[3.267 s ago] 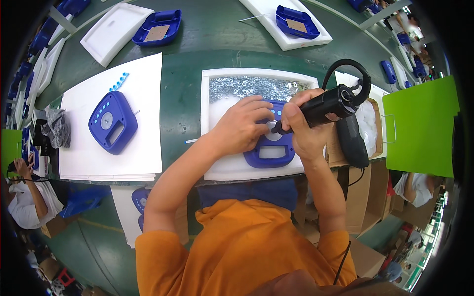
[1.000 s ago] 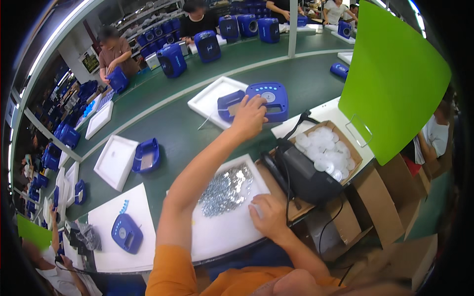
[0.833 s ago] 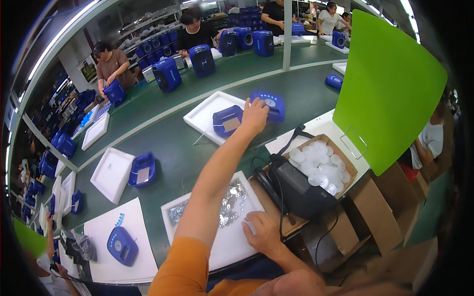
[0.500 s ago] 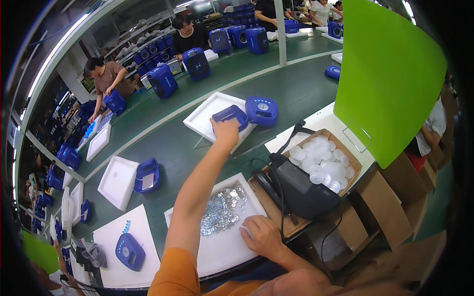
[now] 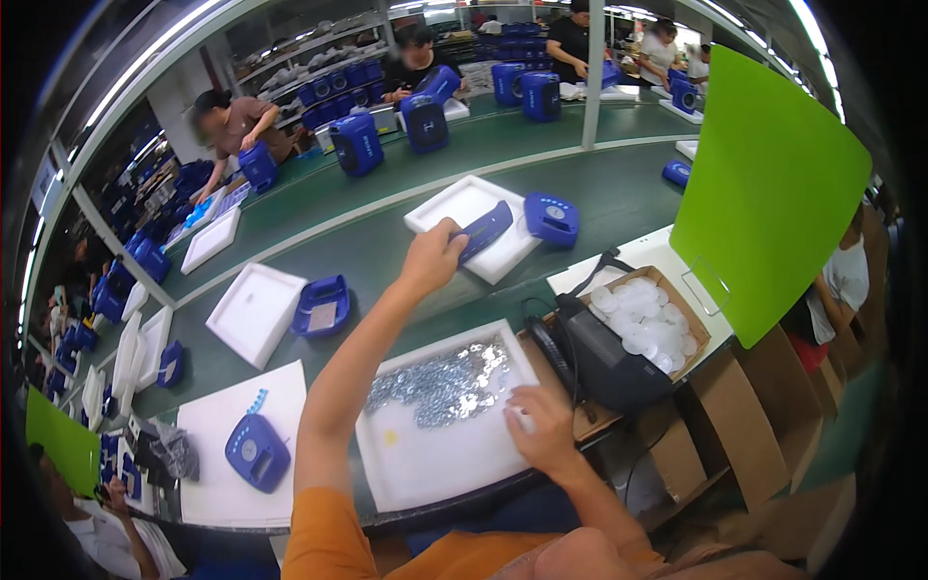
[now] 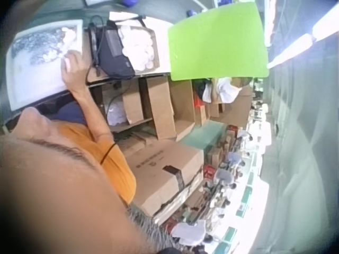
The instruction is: Assemble electronic device housings by inserting internal components and fastening them with an electric screwdriver.
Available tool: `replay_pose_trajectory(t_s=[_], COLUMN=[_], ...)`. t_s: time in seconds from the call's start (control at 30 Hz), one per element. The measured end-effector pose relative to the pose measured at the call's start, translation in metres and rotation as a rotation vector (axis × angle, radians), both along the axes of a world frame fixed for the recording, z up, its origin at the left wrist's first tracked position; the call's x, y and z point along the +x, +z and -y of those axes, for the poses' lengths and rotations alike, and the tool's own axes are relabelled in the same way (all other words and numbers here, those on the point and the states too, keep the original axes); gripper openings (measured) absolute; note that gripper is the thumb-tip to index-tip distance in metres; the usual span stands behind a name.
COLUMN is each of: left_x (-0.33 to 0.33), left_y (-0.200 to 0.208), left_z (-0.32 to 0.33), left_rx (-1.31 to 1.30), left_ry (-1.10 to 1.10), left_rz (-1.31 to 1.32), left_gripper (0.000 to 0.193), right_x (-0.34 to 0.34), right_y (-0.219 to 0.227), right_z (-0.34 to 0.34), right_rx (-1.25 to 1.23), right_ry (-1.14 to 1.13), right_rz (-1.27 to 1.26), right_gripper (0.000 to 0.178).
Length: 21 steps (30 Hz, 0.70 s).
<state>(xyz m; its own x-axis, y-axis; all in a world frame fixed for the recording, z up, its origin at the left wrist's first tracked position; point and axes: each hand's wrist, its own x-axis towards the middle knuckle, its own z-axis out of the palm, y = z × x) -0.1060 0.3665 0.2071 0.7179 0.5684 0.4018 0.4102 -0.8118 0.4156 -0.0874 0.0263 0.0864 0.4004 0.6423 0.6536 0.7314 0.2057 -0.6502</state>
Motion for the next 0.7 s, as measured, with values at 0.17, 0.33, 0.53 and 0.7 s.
replay_pose_trajectory(t_s=[0.17, 0.33, 0.53, 0.7], left_x=[-0.132, -0.208, -0.255, -0.267], left_y=[0.024, 0.017, -0.002, -0.019], left_z=[0.059, 0.120, 0.141, 0.148], left_rx=[-0.712, -1.074, -1.140, -1.188], left_ry=[-0.256, -0.366, -0.283, -0.198], left_rz=[0.302, 0.267, 0.370, 0.408], left_gripper=[0.028, 0.028, 0.030, 0.044], right_x=[0.029, 0.027, 0.006, 0.001], right_y=[0.075, 0.099, 0.109, 0.103], right_z=[-0.011, -0.029, -0.028, -0.022], right_rx=[0.002, -0.154, -0.257, -0.397], right_ry=[-0.025, 0.157, 0.362, 0.365], right_rz=[-0.135, -0.089, -0.116, -0.285], right_gripper=[0.051, 0.059, 0.045, 0.043])
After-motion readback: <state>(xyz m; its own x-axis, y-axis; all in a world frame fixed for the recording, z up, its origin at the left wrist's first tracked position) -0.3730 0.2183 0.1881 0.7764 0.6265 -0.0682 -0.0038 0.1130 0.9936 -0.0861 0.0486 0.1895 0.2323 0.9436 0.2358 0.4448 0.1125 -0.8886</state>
